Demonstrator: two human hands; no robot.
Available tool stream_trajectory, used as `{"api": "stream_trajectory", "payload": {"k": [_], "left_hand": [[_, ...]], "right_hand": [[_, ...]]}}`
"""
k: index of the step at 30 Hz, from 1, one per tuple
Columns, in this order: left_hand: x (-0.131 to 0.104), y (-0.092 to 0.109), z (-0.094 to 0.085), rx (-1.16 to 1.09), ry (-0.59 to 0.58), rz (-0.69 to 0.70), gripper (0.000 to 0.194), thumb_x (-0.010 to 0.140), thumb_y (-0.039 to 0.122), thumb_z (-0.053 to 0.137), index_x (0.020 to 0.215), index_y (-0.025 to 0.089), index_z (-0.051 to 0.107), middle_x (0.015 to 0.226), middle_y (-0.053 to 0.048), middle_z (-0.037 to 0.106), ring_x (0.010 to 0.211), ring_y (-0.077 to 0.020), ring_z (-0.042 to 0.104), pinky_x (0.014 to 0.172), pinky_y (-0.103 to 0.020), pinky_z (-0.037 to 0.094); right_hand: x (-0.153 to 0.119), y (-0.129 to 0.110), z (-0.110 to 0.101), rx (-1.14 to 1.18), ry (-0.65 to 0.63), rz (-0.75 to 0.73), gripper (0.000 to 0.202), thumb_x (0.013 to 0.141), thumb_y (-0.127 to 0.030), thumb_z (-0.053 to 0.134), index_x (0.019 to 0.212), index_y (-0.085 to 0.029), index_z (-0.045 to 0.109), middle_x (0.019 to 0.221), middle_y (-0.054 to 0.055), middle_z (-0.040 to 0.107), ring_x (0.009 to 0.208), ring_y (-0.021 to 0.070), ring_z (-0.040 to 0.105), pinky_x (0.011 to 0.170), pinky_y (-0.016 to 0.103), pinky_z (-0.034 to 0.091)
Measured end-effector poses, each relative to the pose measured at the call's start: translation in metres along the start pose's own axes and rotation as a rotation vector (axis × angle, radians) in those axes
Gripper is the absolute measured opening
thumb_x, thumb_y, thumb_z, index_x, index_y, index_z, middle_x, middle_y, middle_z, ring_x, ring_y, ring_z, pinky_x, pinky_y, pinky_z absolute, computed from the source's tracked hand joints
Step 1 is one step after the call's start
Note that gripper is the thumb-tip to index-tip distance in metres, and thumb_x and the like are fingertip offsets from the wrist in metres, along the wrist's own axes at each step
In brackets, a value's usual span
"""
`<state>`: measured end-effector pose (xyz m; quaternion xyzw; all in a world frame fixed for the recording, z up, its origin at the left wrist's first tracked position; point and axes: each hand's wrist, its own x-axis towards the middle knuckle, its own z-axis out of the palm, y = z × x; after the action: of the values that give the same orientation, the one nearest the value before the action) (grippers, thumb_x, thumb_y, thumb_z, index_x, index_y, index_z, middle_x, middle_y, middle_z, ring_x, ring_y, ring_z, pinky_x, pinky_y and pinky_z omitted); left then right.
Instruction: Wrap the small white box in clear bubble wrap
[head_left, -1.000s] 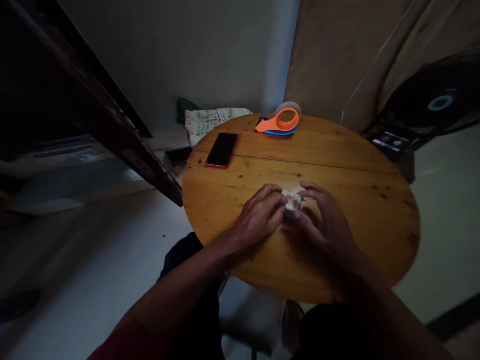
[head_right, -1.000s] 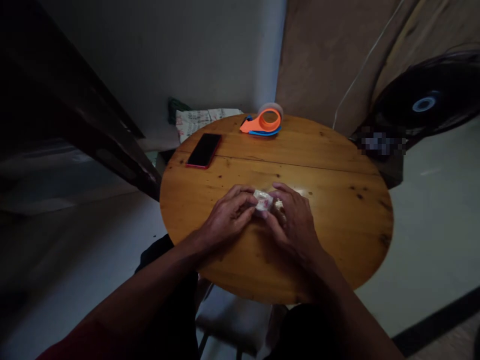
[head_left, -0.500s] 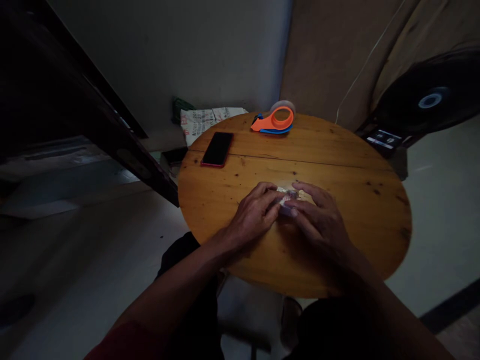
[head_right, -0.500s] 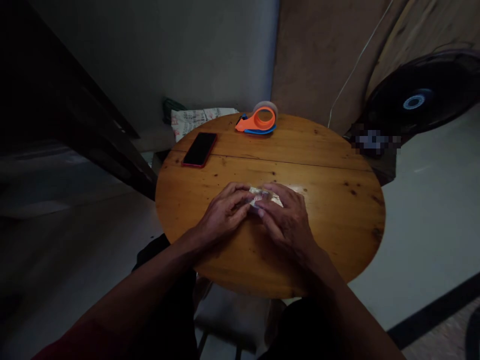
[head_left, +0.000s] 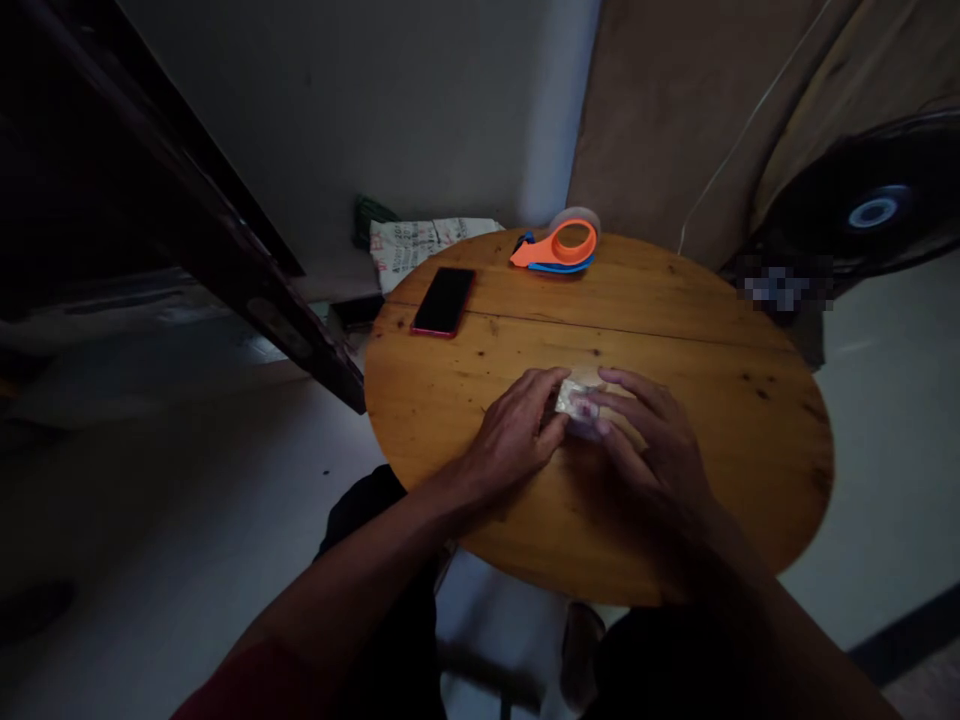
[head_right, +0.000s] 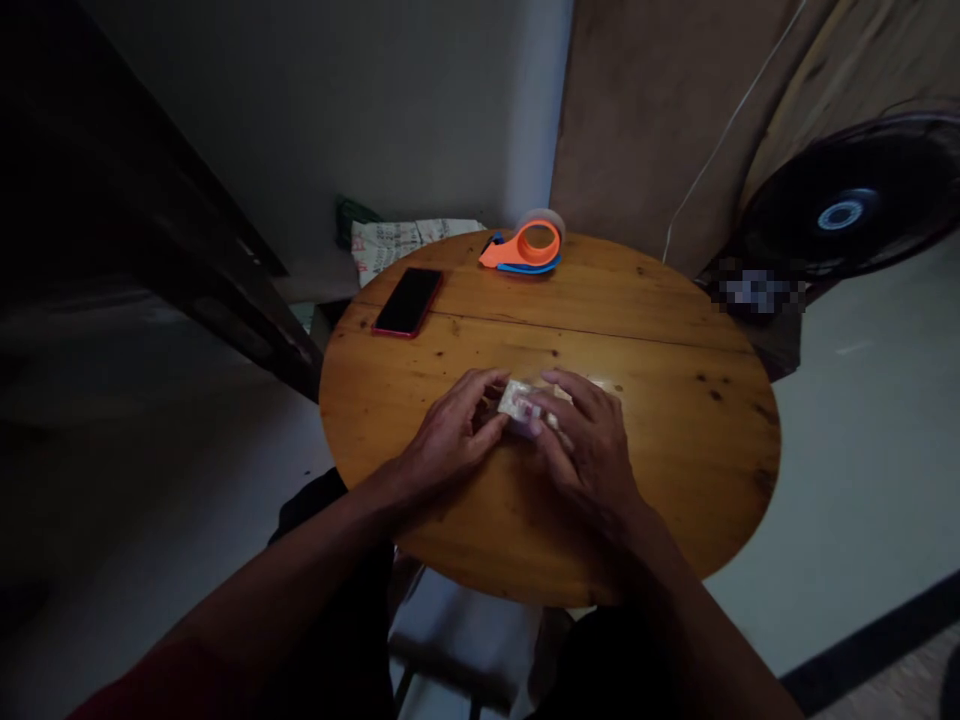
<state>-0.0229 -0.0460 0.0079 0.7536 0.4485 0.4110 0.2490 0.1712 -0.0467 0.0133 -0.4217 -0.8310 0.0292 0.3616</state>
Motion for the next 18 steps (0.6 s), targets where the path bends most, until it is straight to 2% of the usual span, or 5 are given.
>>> {"api": "stream_trajectory", "payload": {"k": [4, 10, 14, 18], "left_hand": [[-0.0002, 0.0000, 0.0001, 0.014, -0.003, -0.017, 0.033, 0.085, 0.016, 0.054, 0.118, 0.021, 0.050, 0.112, -0.006, 0.059, 0.099, -0.0173, 0.059, 0.088, -0.032, 0.050], [0.0004, -0.0002, -0.0015, 0.051, -0.004, 0.056, 0.016, 0.084, 0.013, 0.053, 0.097, 0.021, 0.056, 0.113, -0.005, 0.059, 0.106, -0.0174, 0.057, 0.092, -0.032, 0.049], [0.0002, 0.0001, -0.0023, 0.045, 0.001, 0.068, 0.015, 0.085, 0.013, 0.053, 0.096, 0.020, 0.058, 0.115, -0.006, 0.059, 0.108, -0.0173, 0.057, 0.094, -0.033, 0.049], [-0.0002, 0.0005, -0.0025, 0.060, -0.017, 0.067, 0.019, 0.086, 0.013, 0.052, 0.100, 0.020, 0.061, 0.116, -0.007, 0.058, 0.110, -0.0175, 0.057, 0.095, -0.033, 0.050]], "right_hand": [[0.0003, -0.0020, -0.0007, -0.007, -0.033, -0.031, 0.019, 0.088, -0.029, 0.055, 0.100, -0.025, 0.069, 0.129, 0.008, 0.058, 0.120, 0.0290, 0.053, 0.099, 0.049, 0.041], [0.0013, -0.0007, 0.0018, -0.027, -0.060, -0.002, 0.029, 0.090, -0.029, 0.052, 0.116, -0.025, 0.063, 0.124, 0.009, 0.062, 0.120, 0.0281, 0.054, 0.100, 0.049, 0.039], [0.0012, -0.0026, 0.0009, -0.028, -0.059, 0.017, 0.038, 0.090, -0.030, 0.050, 0.127, -0.025, 0.055, 0.127, 0.010, 0.060, 0.121, 0.0288, 0.053, 0.102, 0.050, 0.038], [0.0006, -0.0028, 0.0003, -0.006, -0.055, 0.029, 0.041, 0.090, -0.031, 0.051, 0.130, -0.024, 0.053, 0.129, 0.011, 0.058, 0.122, 0.0289, 0.051, 0.103, 0.051, 0.038]]}}
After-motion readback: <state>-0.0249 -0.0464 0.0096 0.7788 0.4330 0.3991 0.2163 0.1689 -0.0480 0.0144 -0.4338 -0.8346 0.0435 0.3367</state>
